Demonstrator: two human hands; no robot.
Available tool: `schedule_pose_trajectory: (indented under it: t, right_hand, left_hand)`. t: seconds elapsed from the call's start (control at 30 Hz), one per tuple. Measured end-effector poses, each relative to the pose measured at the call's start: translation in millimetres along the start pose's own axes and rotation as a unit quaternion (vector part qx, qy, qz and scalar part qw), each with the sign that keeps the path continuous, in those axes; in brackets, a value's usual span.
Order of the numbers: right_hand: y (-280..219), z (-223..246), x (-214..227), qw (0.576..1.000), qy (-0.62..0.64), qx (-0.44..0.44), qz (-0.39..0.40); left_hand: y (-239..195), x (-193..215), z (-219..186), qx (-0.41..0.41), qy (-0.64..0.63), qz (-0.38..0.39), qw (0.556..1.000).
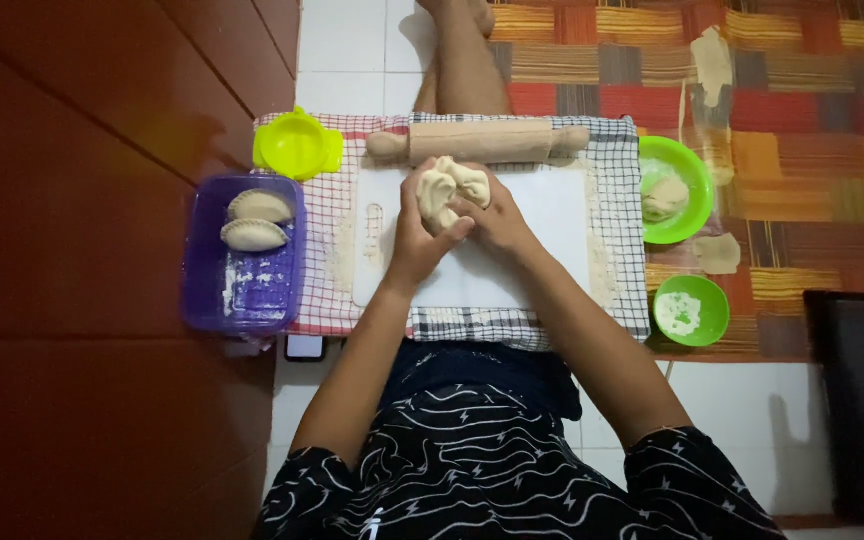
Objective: Kneading, rolling out, and shaping dough on a floor mat using a rolling pin.
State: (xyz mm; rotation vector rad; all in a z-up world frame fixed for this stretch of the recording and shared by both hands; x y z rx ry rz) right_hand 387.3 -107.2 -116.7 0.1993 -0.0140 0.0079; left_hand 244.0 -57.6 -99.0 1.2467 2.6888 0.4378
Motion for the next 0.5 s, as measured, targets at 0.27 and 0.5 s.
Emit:
schedule_pose_trajectory:
  t: [0.27, 0.5]
  right_hand:
    - [1, 36, -11, 0.999, 0.015, -0.039, -0.033]
    - [-5, -8, -8, 0.952, 0.295, -0.077, 0.029]
  left_hand:
    - [3, -5, -2, 0.020, 0.052, 0.011, 0.998]
    - [4, -6, -4, -0.033, 0.125, 0.014, 0.991]
Point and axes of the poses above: each hand's wrist, its own y-axis towards the middle knuckle, its own x-axis out of the back of the hand, z = x × y, the point moved 4 cm from there along y, towards the middle knuckle, and after that the axes turned 15 degrees about z, right-handed, at the moved point
